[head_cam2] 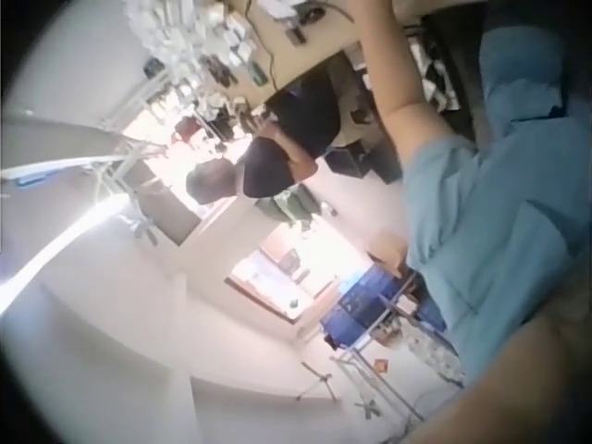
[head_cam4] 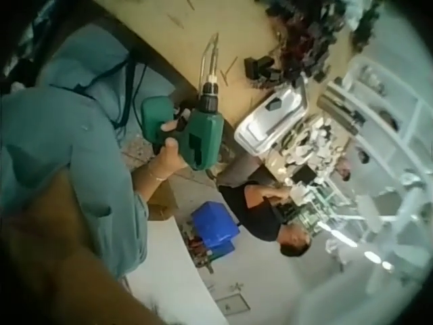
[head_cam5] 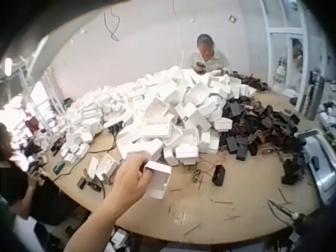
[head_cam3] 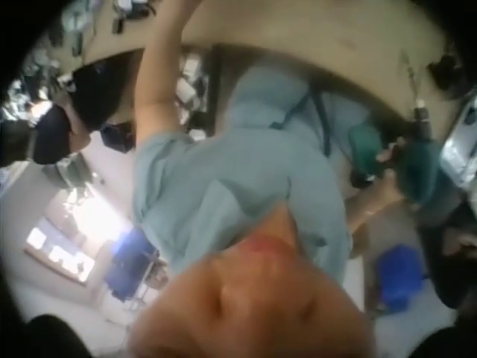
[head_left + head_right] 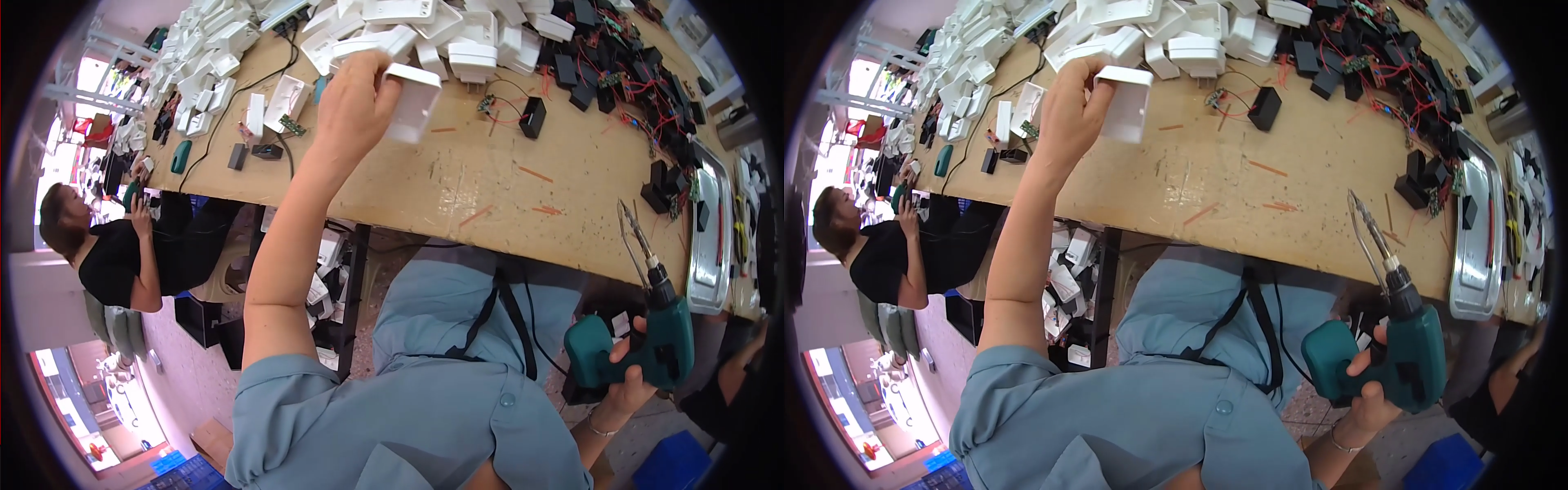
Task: Soldering wires and electronic components into small white plastic enclosures at a production workstation.
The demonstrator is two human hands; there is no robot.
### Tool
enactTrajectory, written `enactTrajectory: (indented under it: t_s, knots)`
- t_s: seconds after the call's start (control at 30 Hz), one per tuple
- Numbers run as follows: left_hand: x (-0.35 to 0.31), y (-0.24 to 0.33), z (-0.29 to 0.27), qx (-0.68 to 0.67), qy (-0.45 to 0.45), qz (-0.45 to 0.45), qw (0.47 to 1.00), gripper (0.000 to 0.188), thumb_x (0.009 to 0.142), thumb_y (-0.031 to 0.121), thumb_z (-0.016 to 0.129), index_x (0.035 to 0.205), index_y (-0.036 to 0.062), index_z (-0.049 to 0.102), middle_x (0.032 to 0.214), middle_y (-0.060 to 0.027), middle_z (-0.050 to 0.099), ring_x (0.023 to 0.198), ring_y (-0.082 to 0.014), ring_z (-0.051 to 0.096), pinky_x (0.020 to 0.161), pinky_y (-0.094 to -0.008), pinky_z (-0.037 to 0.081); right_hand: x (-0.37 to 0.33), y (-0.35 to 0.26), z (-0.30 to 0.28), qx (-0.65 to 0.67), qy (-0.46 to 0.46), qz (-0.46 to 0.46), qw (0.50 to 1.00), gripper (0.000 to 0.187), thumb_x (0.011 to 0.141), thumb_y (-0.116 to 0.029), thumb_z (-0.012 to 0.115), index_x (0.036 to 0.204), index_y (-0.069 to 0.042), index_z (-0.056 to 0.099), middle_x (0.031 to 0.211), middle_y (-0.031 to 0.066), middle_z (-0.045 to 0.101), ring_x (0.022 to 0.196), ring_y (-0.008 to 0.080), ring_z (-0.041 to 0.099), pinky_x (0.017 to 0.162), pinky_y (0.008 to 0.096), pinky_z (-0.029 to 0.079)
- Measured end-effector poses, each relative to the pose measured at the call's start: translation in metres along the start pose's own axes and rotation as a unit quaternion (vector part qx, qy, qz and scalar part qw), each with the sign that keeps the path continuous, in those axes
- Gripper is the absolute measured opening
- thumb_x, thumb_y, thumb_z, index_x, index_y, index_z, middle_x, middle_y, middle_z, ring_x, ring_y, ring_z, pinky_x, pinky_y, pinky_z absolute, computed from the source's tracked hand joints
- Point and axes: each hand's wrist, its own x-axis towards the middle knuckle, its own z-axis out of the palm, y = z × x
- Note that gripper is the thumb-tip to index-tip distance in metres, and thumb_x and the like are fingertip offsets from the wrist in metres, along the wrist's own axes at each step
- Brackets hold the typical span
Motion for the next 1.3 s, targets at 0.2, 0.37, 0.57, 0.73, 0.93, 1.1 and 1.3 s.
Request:
enactTrajectory:
  t_s: [0.2,0.37,0.57,0.73,0.93,1.1,1.3]
  knots:
    - [-0.029,0.079,0.036,-0.027,-0.054,0.2,0.978,0.015,0.066,0.012,0.063,0.08,0.0078,0.058,0.076,-0.0069,0.056,0.075,-0.0229,0.056,0.071,-0.0368,0.042,0.003,0.002,0.006,0.024,-0.006,0.0,1.0,0.071,0.079,-0.033,0.071,0.126,0.008,0.038,0.117,0.0218,0.052,0.07,0.0146,0.056,0.059,0.0221,0.044]
    - [-0.035,0.129,0.073,-0.063,-0.066,0.246,0.965,0.016,0.062,0.017,0.067,0.07,0.0083,0.056,0.074,-0.0052,0.053,0.073,-0.0214,0.053,0.072,-0.0372,0.035,-0.002,-0.001,0.002,0.026,0.013,-0.01,1.0,0.07,0.079,-0.034,0.071,0.125,0.008,0.039,0.116,0.0212,0.052,0.07,0.0154,0.056,0.057,0.0231,0.045]
    - [-0.031,0.134,0.071,-0.097,-0.17,0.232,0.953,0.019,0.066,0.021,0.068,0.078,0.0069,0.062,0.077,-0.0053,0.057,0.075,-0.0214,0.055,0.074,-0.0391,0.036,-0.008,0.0,-0.003,0.031,0.045,-0.015,0.998,0.07,0.078,-0.034,0.071,0.123,0.009,0.04,0.114,0.0197,0.053,0.067,0.0157,0.056,0.056,0.0242,0.045]
    - [-0.024,0.125,0.058,-0.147,-0.116,0.208,0.96,0.019,0.071,0.02,0.065,0.084,0.0072,0.064,0.079,-0.0057,0.058,0.078,-0.0221,0.056,0.075,-0.0407,0.037,-0.007,0.001,-0.002,0.05,0.048,-0.001,0.998,0.071,0.077,-0.033,0.072,0.123,0.009,0.04,0.114,0.0197,0.053,0.067,0.0153,0.056,0.055,0.0237,0.045]
    - [-0.009,0.06,0.058,0.092,-0.156,0.175,0.968,0.015,0.074,0.015,0.061,0.087,0.0082,0.064,0.086,-0.0052,0.057,0.085,-0.0227,0.054,0.075,-0.0396,0.037,-0.009,0.002,-0.006,0.06,0.046,0.002,0.997,0.07,0.076,-0.032,0.073,0.123,0.008,0.04,0.116,0.0208,0.052,0.068,0.0159,0.057,0.054,0.023,0.046]
    - [-0.009,0.046,0.083,0.181,-0.058,0.262,0.946,0.013,0.075,0.012,0.056,0.085,0.0079,0.065,0.092,-0.0073,0.052,0.088,-0.0228,0.049,0.077,-0.0384,0.033,-0.011,0.003,-0.001,0.062,0.056,0.007,0.997,0.07,0.076,-0.033,0.073,0.123,0.008,0.04,0.116,0.0212,0.052,0.068,0.0162,0.057,0.054,0.023,0.045]
    - [-0.003,0.052,0.087,0.153,-0.123,0.19,0.962,0.016,0.076,0.01,0.053,0.086,0.0085,0.065,0.094,-0.0085,0.051,0.091,-0.0245,0.047,0.079,-0.0403,0.032,-0.007,0.005,0.002,0.095,0.042,0.015,0.995,0.071,0.078,-0.034,0.071,0.126,0.007,0.038,0.121,0.0218,0.049,0.069,0.0155,0.056,0.054,0.0228,0.045]
